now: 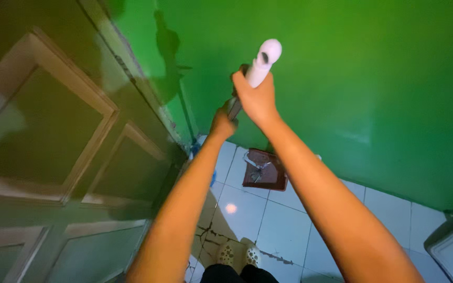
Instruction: The person sweeps debris from the floor into a dustpan using a broom, moving throughout the room to collect dirt into the pan.
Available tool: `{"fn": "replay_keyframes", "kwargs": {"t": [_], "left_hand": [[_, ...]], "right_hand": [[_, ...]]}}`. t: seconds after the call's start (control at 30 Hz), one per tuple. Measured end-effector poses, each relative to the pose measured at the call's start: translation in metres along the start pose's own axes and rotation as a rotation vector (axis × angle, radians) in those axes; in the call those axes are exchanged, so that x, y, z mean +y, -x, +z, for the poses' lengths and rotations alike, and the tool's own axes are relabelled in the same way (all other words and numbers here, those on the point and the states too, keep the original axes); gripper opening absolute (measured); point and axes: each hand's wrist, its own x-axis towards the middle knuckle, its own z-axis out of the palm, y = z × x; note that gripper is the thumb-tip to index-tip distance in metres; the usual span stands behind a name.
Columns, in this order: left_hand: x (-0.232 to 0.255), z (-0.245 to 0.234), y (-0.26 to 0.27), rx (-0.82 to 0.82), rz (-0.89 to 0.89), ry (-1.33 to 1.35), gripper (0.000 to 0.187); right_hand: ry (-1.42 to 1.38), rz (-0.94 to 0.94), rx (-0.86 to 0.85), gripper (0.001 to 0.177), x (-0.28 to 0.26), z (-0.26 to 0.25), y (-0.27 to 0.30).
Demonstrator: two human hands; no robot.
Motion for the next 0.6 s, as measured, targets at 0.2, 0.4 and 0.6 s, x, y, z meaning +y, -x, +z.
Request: {"fn": "replay_keyframes", "kwargs": {"t": [0.2, 0.4, 0.6], "left_hand": [[0.073, -0.029, -0.015, -0.151, 0.065, 0.046, 0.063], [0.059, -0.036, -0.027, -0.162, 0.163, -0.016, 0.067], [-0.033, 0.010, -0.023, -0.306, -0.107, -0.200, 0.041]], "right_hand": [[-0.142, 0.014, 0.100, 0.017, -0.063, -0.028, -0.017], [-0.247, 0.001, 0.223, 0.015, -0.042, -0.017, -0.011], [0.055, -0.033, 0.213, 0.021, 0.016, 0.014, 0.037]]}}
